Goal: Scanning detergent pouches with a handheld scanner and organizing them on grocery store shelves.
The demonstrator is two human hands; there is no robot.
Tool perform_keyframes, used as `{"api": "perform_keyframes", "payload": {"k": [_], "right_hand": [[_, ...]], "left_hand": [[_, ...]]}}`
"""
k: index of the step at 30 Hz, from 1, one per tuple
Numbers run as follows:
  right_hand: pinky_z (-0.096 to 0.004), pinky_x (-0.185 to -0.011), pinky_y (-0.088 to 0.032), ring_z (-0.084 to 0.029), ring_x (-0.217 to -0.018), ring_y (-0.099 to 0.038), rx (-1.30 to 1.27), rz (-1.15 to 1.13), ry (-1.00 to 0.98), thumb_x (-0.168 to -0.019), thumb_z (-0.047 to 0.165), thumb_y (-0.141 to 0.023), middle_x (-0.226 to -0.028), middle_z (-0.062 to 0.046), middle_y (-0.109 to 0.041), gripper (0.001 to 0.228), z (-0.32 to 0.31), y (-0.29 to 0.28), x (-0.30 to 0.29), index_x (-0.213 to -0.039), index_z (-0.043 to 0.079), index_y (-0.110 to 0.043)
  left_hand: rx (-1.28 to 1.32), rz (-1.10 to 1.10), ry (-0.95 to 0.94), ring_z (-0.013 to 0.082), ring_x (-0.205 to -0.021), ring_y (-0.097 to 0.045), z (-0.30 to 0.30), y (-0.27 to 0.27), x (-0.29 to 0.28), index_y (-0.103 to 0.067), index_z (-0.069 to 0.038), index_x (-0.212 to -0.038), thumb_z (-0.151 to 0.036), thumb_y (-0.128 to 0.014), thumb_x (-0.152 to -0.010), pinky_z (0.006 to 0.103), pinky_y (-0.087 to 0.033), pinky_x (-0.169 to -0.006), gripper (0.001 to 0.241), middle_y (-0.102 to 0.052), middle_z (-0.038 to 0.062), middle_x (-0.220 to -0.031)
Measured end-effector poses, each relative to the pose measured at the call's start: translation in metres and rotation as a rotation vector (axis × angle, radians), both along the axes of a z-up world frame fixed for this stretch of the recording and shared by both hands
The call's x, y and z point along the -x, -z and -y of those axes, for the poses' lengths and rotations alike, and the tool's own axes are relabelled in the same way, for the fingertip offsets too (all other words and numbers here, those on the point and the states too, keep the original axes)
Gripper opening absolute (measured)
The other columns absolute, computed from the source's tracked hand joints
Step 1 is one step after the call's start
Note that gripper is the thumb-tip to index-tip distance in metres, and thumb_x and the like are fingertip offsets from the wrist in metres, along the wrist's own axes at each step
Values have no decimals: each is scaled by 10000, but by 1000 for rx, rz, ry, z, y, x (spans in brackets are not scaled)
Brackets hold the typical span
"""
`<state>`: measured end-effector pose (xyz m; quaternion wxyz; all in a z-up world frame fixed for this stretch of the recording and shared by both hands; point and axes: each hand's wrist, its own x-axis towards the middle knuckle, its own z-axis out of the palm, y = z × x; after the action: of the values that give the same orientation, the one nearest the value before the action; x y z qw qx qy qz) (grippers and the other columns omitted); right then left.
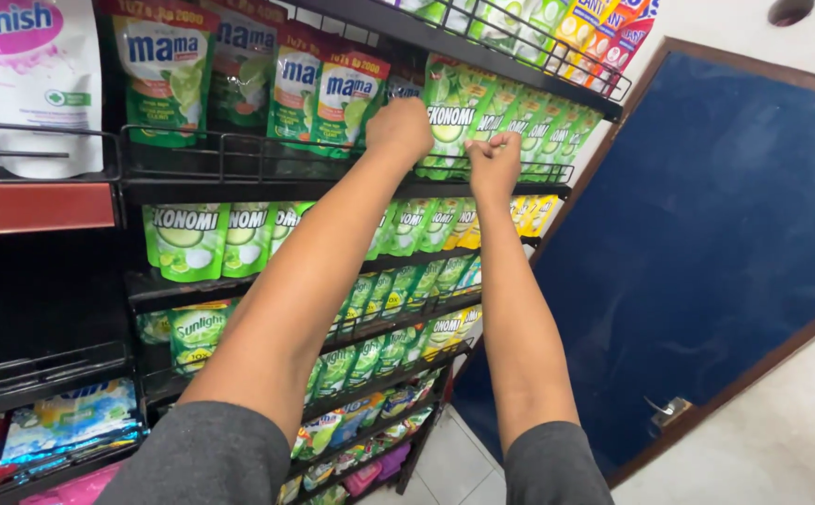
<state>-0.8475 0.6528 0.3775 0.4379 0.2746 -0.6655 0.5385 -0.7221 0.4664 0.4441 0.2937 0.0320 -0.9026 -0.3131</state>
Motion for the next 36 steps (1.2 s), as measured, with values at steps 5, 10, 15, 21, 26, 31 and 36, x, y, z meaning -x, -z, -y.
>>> {"api": "perform_keyframes", "payload": {"k": [5, 10, 15, 21, 26, 31, 36], "right_hand": [[-272, -751, -547, -123, -777, -722, 23, -17, -2, -868, 8, -789, -861, -117, -764, 393, 3, -1, -10, -991, 70, -421], [-278, -739, -528, -122, -755, -644, 41, -76, 82, -852, 51, -827, -883, -75, -729, 370, 10, 3, -23, -1013, 65, -494], [-303, -723, -522, -149, -722, -591, 35, -77, 222, -852, 95, -833, -892, -44, -673, 324, 12, 15, -28, -1009, 71, -550], [-316, -809, -489, -169, -889, -575, 58, -147, 250, -915, 68, -793, -1018, -51, -592, 299, 21, 57, -90, -1074, 70, -540], [-313, -871, -473, -150, -932, -518, 168, -49, 123, -942, -7, -709, -994, -17, -491, 311, 17, 202, -160, -1137, 43, -472], [-427, -815, -527, -351, -964, -684, -171, 466, 267, -995, 176, -563, -1047, -241, -686, 316, 14, 474, -286, -1242, -21, -589], [-411, -707, -570, -311, -721, -688, -368, 1095, 383, -840, 180, -678, -777, -153, -672, 145, -19, 745, -464, -916, 65, -632]], "left_hand": [[28, 24, 23, 333, -1126, -684, 1, 1, -10, -738, -71, -1126, -240, -789, -808, 446, -560, -937, 364, -702, 167, -1214], [181, -66, 11, 335, -1071, -706, -4, 12, -13, -753, -75, -1081, -336, -805, -824, 453, -573, -896, 370, -722, 163, -1152], [285, -84, -62, 319, -1055, -732, -16, 25, -8, -769, -94, -1070, -189, -647, -941, 494, -581, -879, 202, -749, 148, -1126], [445, -537, 74, 319, -1080, -685, -16, 70, -46, -678, -81, -1149, -143, -606, -923, 513, -545, -886, 245, -705, 125, -1119], [123, -825, 618, 385, -1127, -625, -23, 195, -98, -595, -41, -1265, -99, -611, -945, 470, -521, -950, 326, -646, 175, -1197], [-81, -240, 811, 426, -1060, -625, 1, 364, -200, -627, -118, -1264, -78, -635, -922, 490, -508, -914, 345, -667, 192, -1190], [-135, 269, 1038, 380, -985, -638, 57, 563, -276, -542, -168, -1440, 37, -595, -882, 461, -535, -857, 597, -634, 188, -1109]]}}
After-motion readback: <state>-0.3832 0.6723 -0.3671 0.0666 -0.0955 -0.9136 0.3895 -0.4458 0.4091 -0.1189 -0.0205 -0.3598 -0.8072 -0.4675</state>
